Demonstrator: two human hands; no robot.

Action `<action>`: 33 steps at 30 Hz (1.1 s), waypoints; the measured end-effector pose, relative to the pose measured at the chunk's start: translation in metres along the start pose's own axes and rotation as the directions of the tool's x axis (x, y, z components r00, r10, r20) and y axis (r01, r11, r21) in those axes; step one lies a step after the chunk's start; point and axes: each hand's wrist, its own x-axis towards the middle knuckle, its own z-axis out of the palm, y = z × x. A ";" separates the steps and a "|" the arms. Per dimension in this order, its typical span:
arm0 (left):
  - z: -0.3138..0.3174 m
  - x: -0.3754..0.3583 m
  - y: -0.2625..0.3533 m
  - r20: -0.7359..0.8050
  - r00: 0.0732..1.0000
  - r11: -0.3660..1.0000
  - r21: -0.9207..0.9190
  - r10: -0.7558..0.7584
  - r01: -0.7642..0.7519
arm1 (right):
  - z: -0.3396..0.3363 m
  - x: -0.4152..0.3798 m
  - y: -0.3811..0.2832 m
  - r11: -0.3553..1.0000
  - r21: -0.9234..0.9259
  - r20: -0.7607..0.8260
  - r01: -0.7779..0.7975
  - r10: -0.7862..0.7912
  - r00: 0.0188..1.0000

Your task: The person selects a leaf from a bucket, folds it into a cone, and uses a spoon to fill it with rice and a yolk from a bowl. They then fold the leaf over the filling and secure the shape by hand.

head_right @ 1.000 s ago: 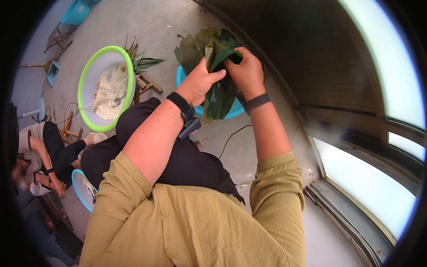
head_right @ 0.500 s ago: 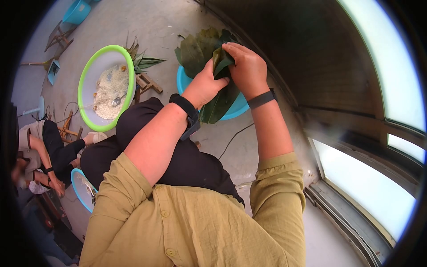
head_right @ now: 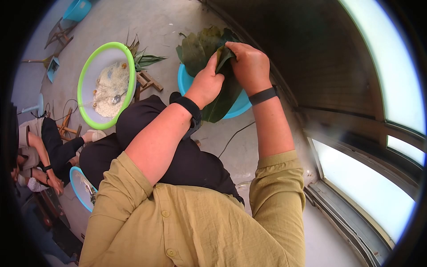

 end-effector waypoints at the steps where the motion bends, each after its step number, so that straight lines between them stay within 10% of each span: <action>1: 0.000 0.000 -0.001 -0.010 1.000 1.000 0.006 0.011 -0.011 | 0.000 0.000 0.000 1.000 -0.004 -0.006 0.010 -0.010 1.000; 28: -0.001 -0.003 -0.005 0.032 0.998 0.996 0.076 0.047 -0.049 | -0.012 -0.005 0.000 0.970 0.233 0.117 -0.064 0.037 0.992; 33: -0.001 -0.002 -0.003 0.048 0.999 0.997 -0.071 -0.007 0.011 | -0.019 -0.013 -0.002 0.970 0.161 -0.005 0.183 -0.185 0.983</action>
